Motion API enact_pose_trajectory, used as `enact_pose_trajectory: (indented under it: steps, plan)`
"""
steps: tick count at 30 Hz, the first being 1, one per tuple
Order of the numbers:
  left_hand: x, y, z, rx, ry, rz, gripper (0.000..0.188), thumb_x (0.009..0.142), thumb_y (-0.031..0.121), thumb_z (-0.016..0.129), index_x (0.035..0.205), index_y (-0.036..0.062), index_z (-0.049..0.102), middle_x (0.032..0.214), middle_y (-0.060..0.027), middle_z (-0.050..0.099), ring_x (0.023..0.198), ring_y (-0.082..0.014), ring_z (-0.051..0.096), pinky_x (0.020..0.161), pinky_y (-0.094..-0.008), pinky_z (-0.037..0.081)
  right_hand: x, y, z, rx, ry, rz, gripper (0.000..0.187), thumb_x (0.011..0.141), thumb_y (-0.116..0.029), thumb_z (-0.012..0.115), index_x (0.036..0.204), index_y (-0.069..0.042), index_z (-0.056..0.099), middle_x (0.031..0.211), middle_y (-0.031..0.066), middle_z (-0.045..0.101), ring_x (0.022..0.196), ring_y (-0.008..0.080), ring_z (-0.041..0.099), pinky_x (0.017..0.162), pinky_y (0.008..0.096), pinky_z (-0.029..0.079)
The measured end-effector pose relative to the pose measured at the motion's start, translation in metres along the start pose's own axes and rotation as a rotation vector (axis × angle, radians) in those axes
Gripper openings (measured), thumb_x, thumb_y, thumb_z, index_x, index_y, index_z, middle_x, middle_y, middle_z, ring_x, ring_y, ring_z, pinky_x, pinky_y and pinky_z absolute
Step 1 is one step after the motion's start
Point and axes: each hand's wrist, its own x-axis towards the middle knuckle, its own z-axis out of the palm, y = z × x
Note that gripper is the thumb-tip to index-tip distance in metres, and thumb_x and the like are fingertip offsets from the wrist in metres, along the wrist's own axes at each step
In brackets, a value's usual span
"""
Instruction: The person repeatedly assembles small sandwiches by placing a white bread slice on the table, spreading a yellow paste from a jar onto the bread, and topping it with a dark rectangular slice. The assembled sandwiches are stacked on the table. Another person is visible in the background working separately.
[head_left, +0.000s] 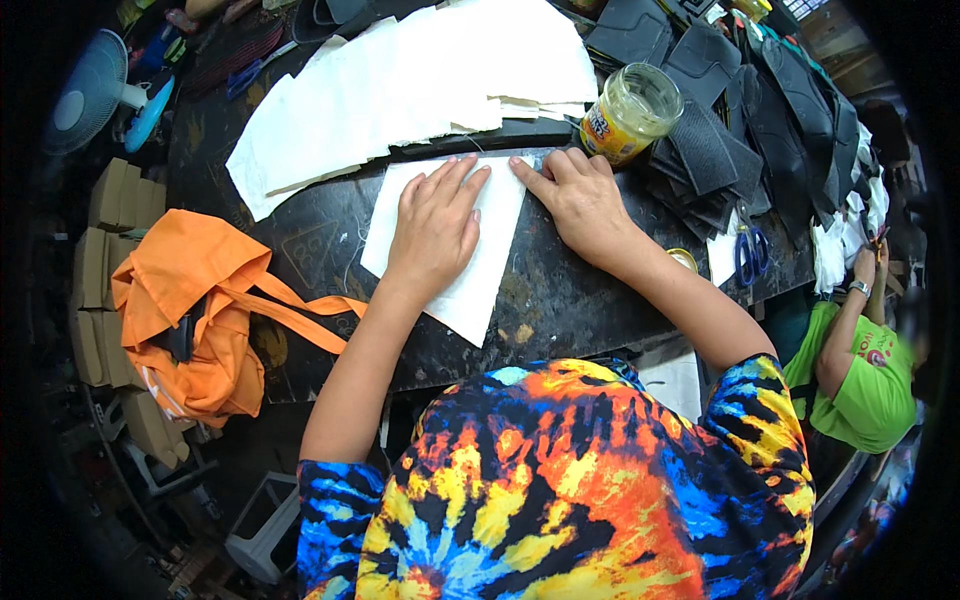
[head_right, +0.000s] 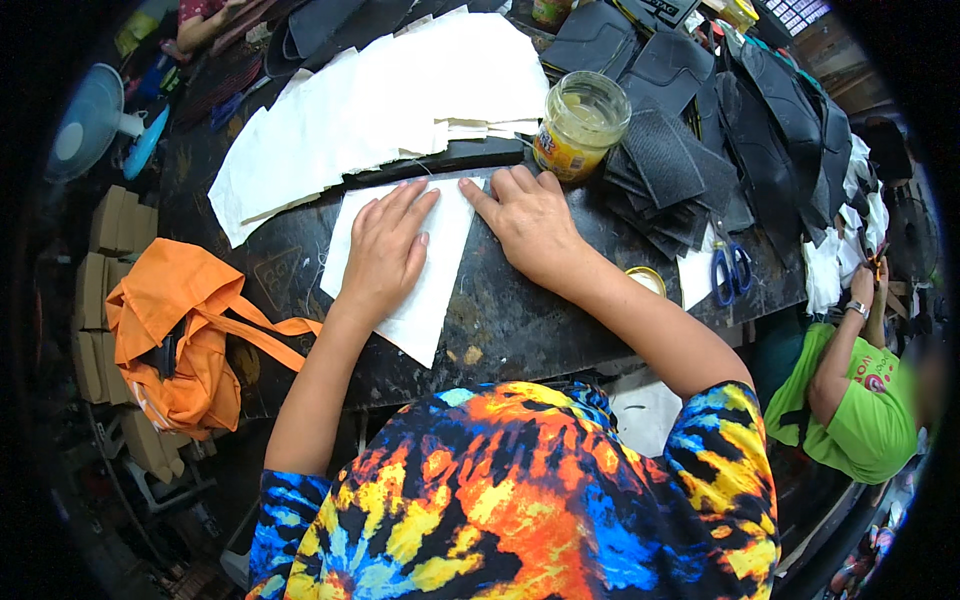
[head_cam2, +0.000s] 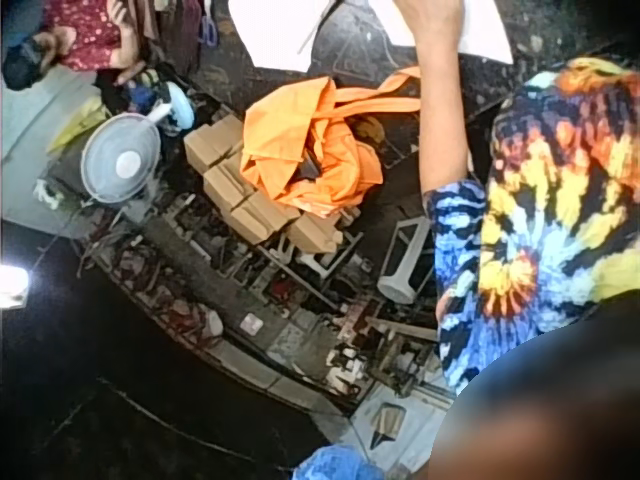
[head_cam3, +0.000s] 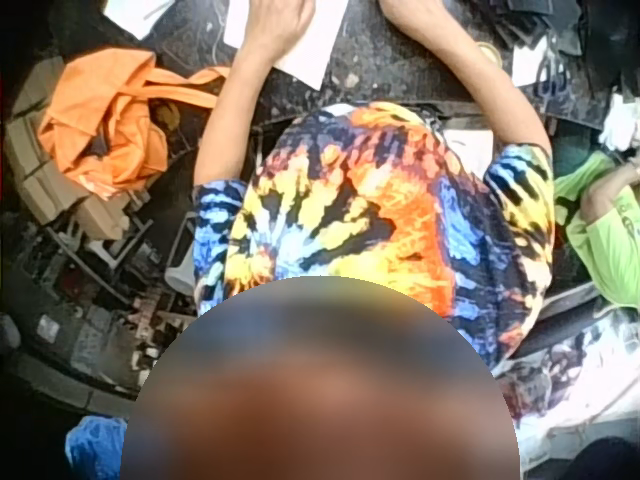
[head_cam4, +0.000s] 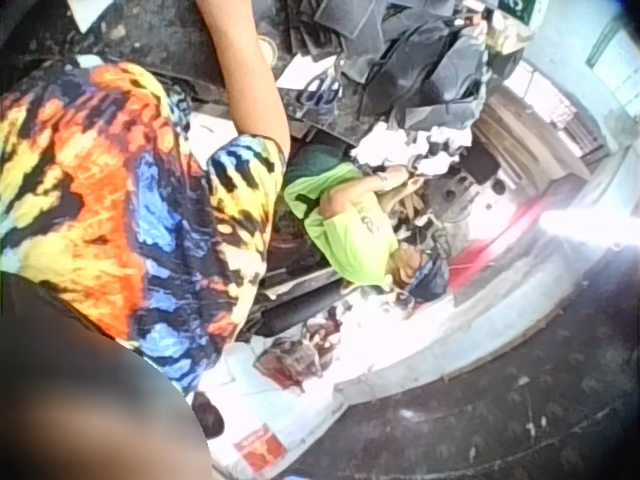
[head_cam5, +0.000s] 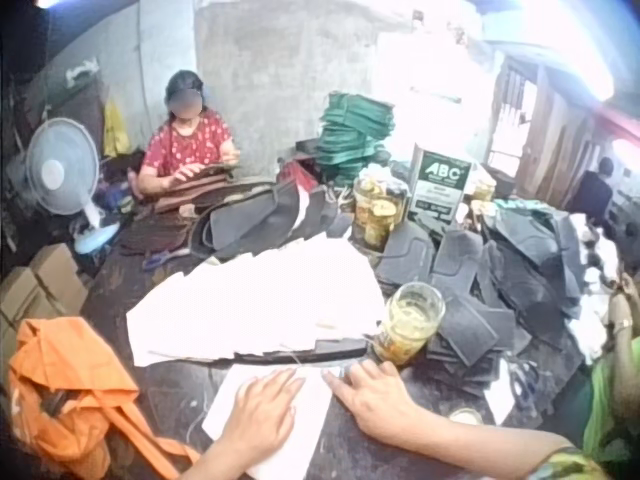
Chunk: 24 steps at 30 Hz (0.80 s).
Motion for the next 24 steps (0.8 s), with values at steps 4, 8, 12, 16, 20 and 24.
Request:
enact_pose_trajectory:
  steps: [4, 8, 12, 16, 20, 24]
  plan:
    - [-0.001, 0.000, 0.001, -0.004, 0.009, 0.007, 0.054, 0.101, 0.014, 0.056, 0.154, 0.0123, 0.055, 0.162, -0.0110, 0.051, 0.152, -0.0299, 0.044, 0.127, -0.0512, 0.027, 0.001, 0.007, 0.000, -0.063, 0.019, -0.006, 0.043, 0.092, -0.011, 0.060, 0.135, -0.010, 0.071, 0.104, 0.0073, 0.063, 0.101, 0.0260, 0.061, 0.083, 0.0422, 0.045]
    - [-0.002, -0.003, 0.002, 0.016, -0.001, 0.008, 0.054, 0.100, 0.015, 0.057, 0.155, 0.0129, 0.055, 0.162, -0.0109, 0.051, 0.152, -0.0295, 0.044, 0.127, -0.0509, 0.026, 0.001, 0.006, -0.002, 0.039, 0.171, 0.075, 0.038, 0.089, -0.009, 0.064, 0.125, -0.011, 0.075, 0.104, 0.0068, 0.063, 0.100, 0.0262, 0.062, 0.082, 0.0425, 0.046]
    - [-0.001, -0.005, 0.004, -0.005, 0.008, 0.008, 0.055, 0.099, 0.015, 0.058, 0.154, 0.0127, 0.055, 0.162, -0.0103, 0.051, 0.152, -0.0300, 0.044, 0.127, -0.0513, 0.027, -0.007, -0.008, -0.007, 0.268, 0.019, 0.012, 0.049, 0.083, -0.001, 0.067, 0.129, -0.015, 0.075, 0.108, 0.0088, 0.062, 0.104, 0.0287, 0.061, 0.085, 0.0435, 0.045]
    - [0.001, -0.005, 0.002, -0.046, 0.019, 0.010, 0.056, 0.098, 0.015, 0.061, 0.153, 0.0117, 0.056, 0.162, -0.0113, 0.051, 0.150, -0.0316, 0.046, 0.126, -0.0521, 0.029, -0.026, -0.027, -0.016, 0.539, -0.020, -0.150, 0.038, 0.079, -0.001, 0.070, 0.115, -0.012, 0.076, 0.106, 0.0085, 0.062, 0.104, 0.0293, 0.061, 0.084, 0.0434, 0.045]
    - [-0.001, -0.015, -0.019, -0.093, 0.208, -0.176, 0.051, 0.090, 0.009, 0.074, 0.140, 0.0057, 0.064, 0.146, -0.0172, 0.061, 0.128, -0.0341, 0.062, 0.111, -0.0455, 0.047, -0.029, -0.028, -0.022, 0.609, 0.004, -0.014, 0.045, 0.079, 0.006, 0.066, 0.121, -0.009, 0.070, 0.114, 0.0117, 0.063, 0.110, 0.0353, 0.062, 0.093, 0.0461, 0.049]
    - [-0.006, -0.034, -0.047, -0.072, 0.236, -0.564, 0.041, 0.086, 0.009, 0.083, 0.124, -0.0009, 0.071, 0.108, -0.0152, 0.075, 0.095, -0.0273, 0.072, 0.086, -0.0396, 0.059, -0.021, -0.015, -0.022, 0.712, 0.170, 0.172, 0.056, 0.087, 0.009, 0.059, 0.141, -0.007, 0.062, 0.107, 0.0157, 0.069, 0.103, 0.0350, 0.066, 0.095, 0.0463, 0.052]
